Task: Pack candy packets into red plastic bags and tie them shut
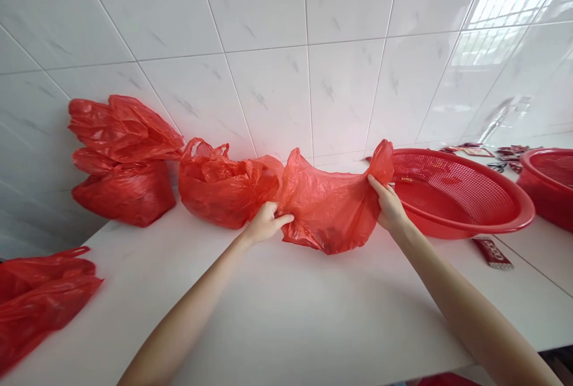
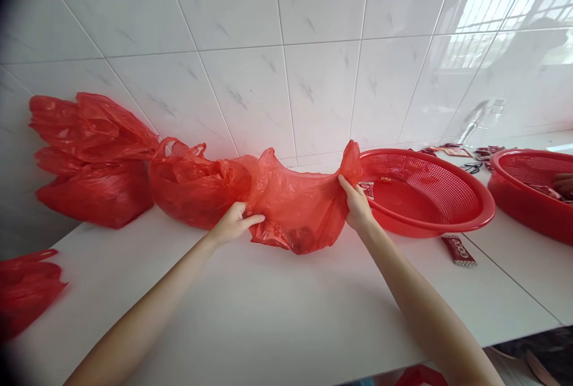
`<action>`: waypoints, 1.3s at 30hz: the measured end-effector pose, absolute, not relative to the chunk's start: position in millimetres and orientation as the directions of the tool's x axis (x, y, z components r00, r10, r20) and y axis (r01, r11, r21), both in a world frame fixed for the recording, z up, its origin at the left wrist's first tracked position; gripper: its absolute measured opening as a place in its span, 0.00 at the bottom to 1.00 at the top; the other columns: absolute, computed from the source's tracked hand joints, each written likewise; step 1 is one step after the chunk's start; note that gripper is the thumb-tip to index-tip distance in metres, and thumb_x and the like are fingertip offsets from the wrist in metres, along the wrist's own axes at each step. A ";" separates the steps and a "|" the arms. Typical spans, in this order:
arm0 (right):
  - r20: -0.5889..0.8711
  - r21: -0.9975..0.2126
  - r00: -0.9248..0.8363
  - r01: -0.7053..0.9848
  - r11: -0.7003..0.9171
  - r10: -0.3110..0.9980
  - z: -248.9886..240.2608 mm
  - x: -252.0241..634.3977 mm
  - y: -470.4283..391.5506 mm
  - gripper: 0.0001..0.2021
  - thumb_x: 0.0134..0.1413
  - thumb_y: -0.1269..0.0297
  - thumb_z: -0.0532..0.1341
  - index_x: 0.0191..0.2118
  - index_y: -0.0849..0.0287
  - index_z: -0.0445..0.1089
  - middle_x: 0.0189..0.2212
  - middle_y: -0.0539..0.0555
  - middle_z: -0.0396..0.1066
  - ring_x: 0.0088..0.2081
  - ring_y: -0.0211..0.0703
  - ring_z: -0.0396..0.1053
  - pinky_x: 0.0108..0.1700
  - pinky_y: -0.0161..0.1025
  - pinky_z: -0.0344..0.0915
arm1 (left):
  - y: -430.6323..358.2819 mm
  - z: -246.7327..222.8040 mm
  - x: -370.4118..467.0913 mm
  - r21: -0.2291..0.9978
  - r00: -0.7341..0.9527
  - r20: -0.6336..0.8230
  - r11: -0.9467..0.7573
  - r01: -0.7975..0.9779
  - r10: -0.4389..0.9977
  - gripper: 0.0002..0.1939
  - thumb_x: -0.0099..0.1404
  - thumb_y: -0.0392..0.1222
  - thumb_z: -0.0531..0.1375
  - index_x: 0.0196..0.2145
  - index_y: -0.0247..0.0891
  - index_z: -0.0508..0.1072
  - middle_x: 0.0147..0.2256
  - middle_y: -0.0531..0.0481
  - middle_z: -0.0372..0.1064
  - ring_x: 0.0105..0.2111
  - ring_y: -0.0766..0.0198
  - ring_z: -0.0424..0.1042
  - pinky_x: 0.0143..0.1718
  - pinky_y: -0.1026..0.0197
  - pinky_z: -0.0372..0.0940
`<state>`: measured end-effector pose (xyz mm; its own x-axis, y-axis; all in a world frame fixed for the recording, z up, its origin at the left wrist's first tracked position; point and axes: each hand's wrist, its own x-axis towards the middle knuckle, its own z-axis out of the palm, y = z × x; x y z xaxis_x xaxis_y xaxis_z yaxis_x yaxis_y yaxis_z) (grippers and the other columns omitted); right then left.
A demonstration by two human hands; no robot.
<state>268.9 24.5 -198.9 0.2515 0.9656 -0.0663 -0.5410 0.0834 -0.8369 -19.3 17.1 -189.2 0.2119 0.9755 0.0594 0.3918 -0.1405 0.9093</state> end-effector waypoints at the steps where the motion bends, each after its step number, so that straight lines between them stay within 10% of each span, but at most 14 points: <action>1: -0.058 -0.833 0.229 -0.548 0.080 0.972 -199.0 267.7 23.9 0.16 0.36 0.55 0.79 0.29 0.53 0.74 0.30 0.48 0.78 0.35 0.44 0.76 0.38 0.37 0.77 | 18.3 -192.1 -22.3 0.892 0.198 0.042 -0.126 0.435 0.979 0.17 0.49 0.42 0.68 0.17 0.41 0.62 0.19 0.56 0.62 0.25 0.59 0.69 0.28 0.59 0.61; 5: -0.045 -0.824 0.180 -0.563 0.065 0.983 -199.2 261.6 21.6 0.18 0.33 0.54 0.80 0.29 0.54 0.75 0.30 0.48 0.77 0.36 0.44 0.76 0.38 0.37 0.77 | 20.9 -191.2 -28.9 0.890 0.281 -0.022 -0.109 0.443 0.959 0.08 0.49 0.39 0.68 0.29 0.39 0.75 0.30 0.50 0.76 0.35 0.53 0.75 0.36 0.55 0.68; 11: -0.035 -0.843 0.159 -0.535 0.056 0.987 -197.5 258.4 19.1 0.21 0.31 0.51 0.80 0.30 0.54 0.75 0.31 0.49 0.78 0.38 0.46 0.77 0.37 0.37 0.78 | 35.8 -159.0 -16.1 0.991 0.314 0.101 -0.123 0.049 0.944 0.27 0.53 0.48 0.72 0.50 0.39 0.75 0.49 0.43 0.77 0.51 0.50 0.74 0.54 0.50 0.67; 18: 0.081 -0.869 0.075 -0.483 0.107 0.994 -192.3 257.2 17.5 0.19 0.38 0.49 0.77 0.30 0.54 0.75 0.35 0.53 0.80 0.45 0.55 0.78 0.45 0.46 0.77 | 58.0 -130.8 6.8 0.970 0.132 0.239 -0.229 -0.081 0.962 0.19 0.48 0.52 0.74 0.28 0.36 0.76 0.27 0.50 0.74 0.29 0.62 0.72 0.35 0.61 0.66; 28: 0.312 -0.872 -0.062 -0.415 0.259 0.948 -157.8 263.4 17.8 0.14 0.54 0.49 0.67 0.39 0.53 0.80 0.48 0.55 0.79 0.57 0.56 0.71 0.60 0.50 0.66 | 45.8 -88.7 -11.6 0.909 0.134 0.411 -0.417 0.013 0.902 0.19 0.49 0.54 0.74 0.24 0.36 0.75 0.25 0.55 0.67 0.27 0.69 0.66 0.32 0.65 0.61; 34: 0.348 -0.731 -0.089 -0.649 0.211 0.933 -141.2 257.0 23.9 0.13 0.58 0.52 0.64 0.27 0.52 0.72 0.25 0.48 0.72 0.33 0.42 0.73 0.50 0.43 0.72 | 37.1 -82.1 -6.8 0.925 0.099 0.379 -0.378 -0.023 0.920 0.20 0.48 0.54 0.73 0.22 0.37 0.72 0.23 0.55 0.64 0.25 0.69 0.63 0.27 0.65 0.59; 39: 0.228 -0.827 -0.154 -0.553 0.107 0.962 -130.4 243.7 21.4 0.17 0.57 0.54 0.67 0.22 0.56 0.68 0.11 0.41 0.51 0.16 0.32 0.51 0.27 0.33 0.67 | 34.8 -76.1 -5.5 0.942 0.188 0.334 -0.331 -0.047 0.924 0.23 0.47 0.56 0.74 0.20 0.36 0.71 0.22 0.55 0.64 0.23 0.70 0.63 0.26 0.65 0.60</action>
<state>243.7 21.4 -130.4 -0.1538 0.9616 0.2275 -0.5526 0.1072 -0.8265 -5.5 34.8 -76.1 0.1884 0.9235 0.3341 -0.0468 -0.3314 0.9423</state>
